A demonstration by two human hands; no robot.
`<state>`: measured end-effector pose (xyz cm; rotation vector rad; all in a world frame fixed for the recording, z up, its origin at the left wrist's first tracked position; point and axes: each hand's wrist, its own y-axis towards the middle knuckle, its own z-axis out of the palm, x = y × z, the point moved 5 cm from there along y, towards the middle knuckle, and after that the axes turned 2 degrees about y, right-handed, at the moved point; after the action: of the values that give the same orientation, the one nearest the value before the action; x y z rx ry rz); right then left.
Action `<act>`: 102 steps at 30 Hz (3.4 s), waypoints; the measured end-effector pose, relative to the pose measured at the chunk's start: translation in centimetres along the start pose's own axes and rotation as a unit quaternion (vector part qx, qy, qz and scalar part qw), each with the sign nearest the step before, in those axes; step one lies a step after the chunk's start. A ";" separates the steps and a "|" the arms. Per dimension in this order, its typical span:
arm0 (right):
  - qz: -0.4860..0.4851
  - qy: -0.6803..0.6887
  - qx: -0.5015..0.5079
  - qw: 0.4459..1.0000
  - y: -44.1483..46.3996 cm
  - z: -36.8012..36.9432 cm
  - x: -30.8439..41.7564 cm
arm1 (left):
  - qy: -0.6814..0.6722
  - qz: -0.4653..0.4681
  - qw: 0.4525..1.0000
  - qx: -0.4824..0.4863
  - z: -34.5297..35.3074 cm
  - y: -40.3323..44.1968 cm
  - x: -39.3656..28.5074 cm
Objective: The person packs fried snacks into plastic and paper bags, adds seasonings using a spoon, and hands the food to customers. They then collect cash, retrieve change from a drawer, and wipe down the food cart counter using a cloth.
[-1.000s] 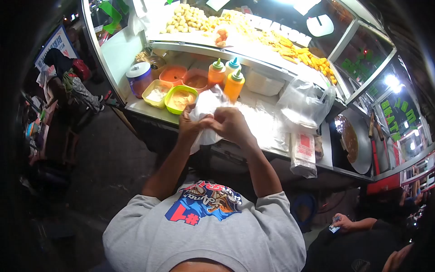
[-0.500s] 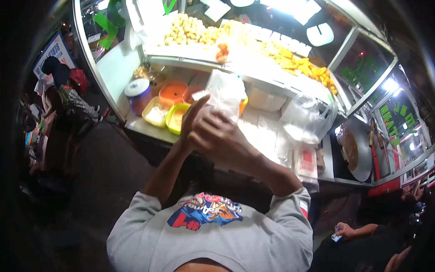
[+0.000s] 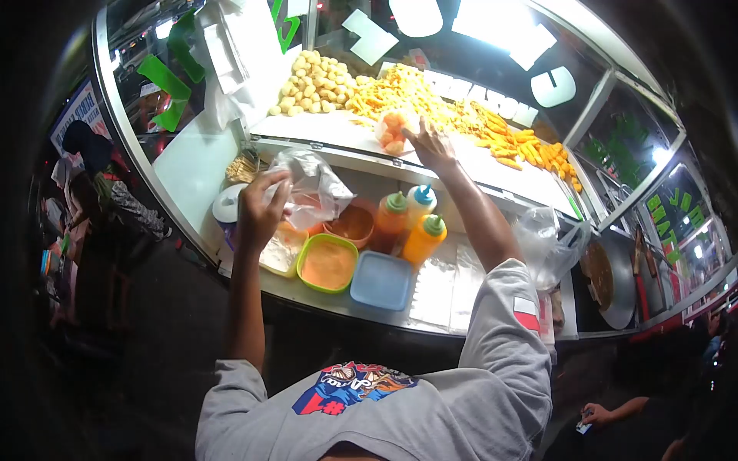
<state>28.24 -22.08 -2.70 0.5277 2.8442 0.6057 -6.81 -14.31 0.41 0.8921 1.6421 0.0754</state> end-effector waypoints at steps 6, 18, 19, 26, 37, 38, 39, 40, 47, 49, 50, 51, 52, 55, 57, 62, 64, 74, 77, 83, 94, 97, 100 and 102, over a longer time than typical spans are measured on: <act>-0.019 0.028 0.034 0.999 1.6 1.2 -1.2 | 0.110 0.019 0.985 0.133 12.3 9.9 5.5; 0.105 0.291 -0.029 0.951 3.9 1.6 -5.1 | 0.033 0.045 0.992 0.111 24.2 18.0 6.4; 0.152 0.338 -0.020 0.929 4.8 1.7 -6.2 | -0.009 0.065 0.992 0.112 24.9 19.5 6.1; 0.230 0.628 -0.037 0.742 9.0 -1.6 -10.6 | -0.154 0.216 0.963 0.049 16.8 25.5 -2.2; 0.060 0.683 -0.027 0.727 16.3 -14.9 -6.2 | -0.384 -0.235 0.882 0.140 17.9 16.0 10.7; 0.049 0.705 0.000 0.707 16.3 -14.2 -4.7 | -0.435 -0.258 0.854 0.120 17.2 15.5 11.3; 0.038 0.727 0.031 0.685 16.1 -13.4 -2.9 | -0.501 -0.239 0.821 0.132 16.7 15.6 11.9; 0.027 0.732 0.014 0.681 15.1 -12.9 -0.8 | -0.544 -0.229 0.796 0.133 15.7 15.4 11.9; -0.015 0.725 0.122 0.677 10.1 -1.3 3.4 | -0.514 -0.180 0.833 0.096 6.2 13.9 11.9; -0.034 0.715 0.144 0.683 9.1 -0.9 3.7 | -0.447 -0.163 0.866 0.155 5.8 13.6 8.5; -0.033 0.707 0.139 0.693 8.8 -1.1 3.7 | -0.438 -0.126 0.872 0.181 5.9 14.2 6.7; -0.031 0.698 0.133 0.703 8.4 -2.1 3.7 | -0.428 -0.088 0.875 0.207 6.2 15.3 4.7; -0.029 0.688 0.126 0.714 8.2 -3.3 3.6 | -0.370 -0.068 0.905 0.200 5.7 16.8 2.3; -0.015 0.674 0.036 0.737 7.5 -8.9 3.4 | -0.319 0.111 0.921 0.196 1.6 19.4 -6.3; -0.015 0.711 -0.008 0.703 6.4 -13.1 4.6 | -0.316 0.149 0.934 0.079 -2.4 17.4 -10.6; 0.015 0.742 -0.061 0.667 1.8 -18.2 10.7 | -0.216 0.180 0.937 -0.207 -2.9 4.4 -0.7; 0.037 0.748 -0.010 0.662 -0.3 -17.4 14.1 | -0.456 0.083 0.876 -0.131 2.1 -0.4 5.7; -0.357 0.538 0.161 0.747 -6.3 -9.0 28.6 | -0.495 -0.060 0.827 -0.259 -3.0 -11.7 9.7; -0.411 0.507 0.266 0.709 -3.5 -11.0 30.4 | -0.702 -0.053 0.673 -0.226 -5.3 -13.7 13.7; -0.333 0.590 0.198 0.708 10.7 -9.7 32.8 | -0.733 -0.045 0.647 -0.205 -7.4 -16.1 17.0; -0.126 0.280 0.133 0.942 14.7 10.7 36.3 | -0.796 -0.076 0.575 -0.176 -7.2 -17.8 19.7; -0.133 0.287 0.158 0.936 13.5 10.8 36.3 | -0.803 -0.080 0.565 -0.172 -6.6 -18.0 20.0; -0.125 0.280 0.127 0.943 13.5 11.5 36.6 | -0.804 -0.077 0.565 -0.170 -6.3 -18.0 19.9; -0.106 0.290 0.108 0.945 13.2 11.1 36.2 | -0.802 -0.079 0.568 -0.166 -6.1 -18.2 19.8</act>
<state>1.69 6.90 -10.92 0.0628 3.4883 0.4688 -21.25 -13.05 -23.05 0.1804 -0.1014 -0.4423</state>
